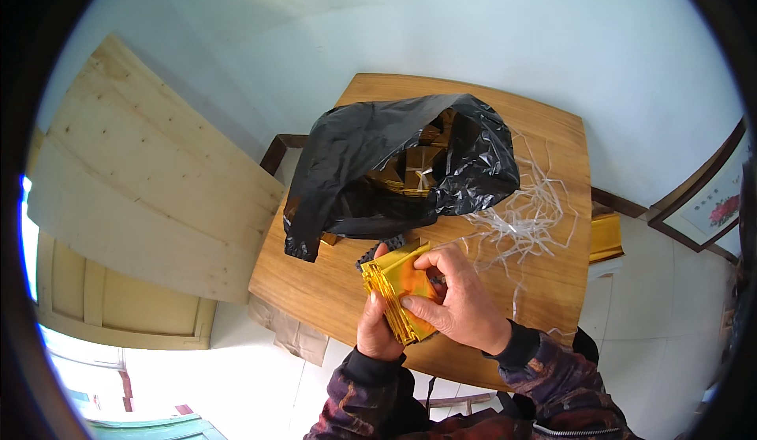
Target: The person sits on the floor and repeatedly gathers small yellow paper packets, stacks them, and ties them into bundles using white string. The person then places the finished bundles into a black plastic bag on the table.
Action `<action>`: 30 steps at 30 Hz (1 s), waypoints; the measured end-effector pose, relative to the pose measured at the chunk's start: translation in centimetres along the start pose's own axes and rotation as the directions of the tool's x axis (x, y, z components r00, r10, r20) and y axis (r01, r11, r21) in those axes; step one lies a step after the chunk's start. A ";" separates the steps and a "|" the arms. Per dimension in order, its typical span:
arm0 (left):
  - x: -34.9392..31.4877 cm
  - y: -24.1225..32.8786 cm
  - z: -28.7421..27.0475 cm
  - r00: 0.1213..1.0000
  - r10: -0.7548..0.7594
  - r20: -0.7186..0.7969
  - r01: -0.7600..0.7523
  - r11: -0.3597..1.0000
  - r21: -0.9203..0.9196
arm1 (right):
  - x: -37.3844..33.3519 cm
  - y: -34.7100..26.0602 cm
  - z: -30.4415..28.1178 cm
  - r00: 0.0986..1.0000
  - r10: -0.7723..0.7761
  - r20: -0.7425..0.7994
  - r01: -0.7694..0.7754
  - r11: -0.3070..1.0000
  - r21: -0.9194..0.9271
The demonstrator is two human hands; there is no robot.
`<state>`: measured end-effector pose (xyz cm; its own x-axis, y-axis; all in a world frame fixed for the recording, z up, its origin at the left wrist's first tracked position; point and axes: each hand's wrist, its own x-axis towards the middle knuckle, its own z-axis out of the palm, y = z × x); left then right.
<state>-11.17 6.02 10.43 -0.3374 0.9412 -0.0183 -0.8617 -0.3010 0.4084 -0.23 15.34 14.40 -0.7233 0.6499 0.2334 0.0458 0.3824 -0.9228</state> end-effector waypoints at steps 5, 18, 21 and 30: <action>-0.2 0.4 0.0 0.993 -0.055 -0.104 0.075 0.977 0.198 | -0.7 0.1 0.9 0.990 -0.139 -0.033 0.131 0.978 -0.163; 8.6 7.4 1.1 0.983 -0.175 0.054 0.117 0.825 0.553 | 11.4 2.3 -4.0 0.958 -0.139 0.252 0.287 0.522 -0.803; 13.7 7.0 0.9 0.964 -0.257 -0.067 0.234 0.704 0.671 | 12.6 3.3 -5.1 0.892 0.147 0.428 0.373 0.299 -0.879; 21.1 14.5 0.1 0.981 0.167 0.098 -0.147 0.316 0.937 | 9.8 4.6 -9.8 0.771 0.165 0.615 0.523 0.388 -0.759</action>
<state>-30.70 21.58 16.08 -0.4378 0.8882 0.1394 0.1323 -0.0897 0.9871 -0.34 29.91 15.45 -0.9740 0.1601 -0.1604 0.1628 0.9867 -0.0036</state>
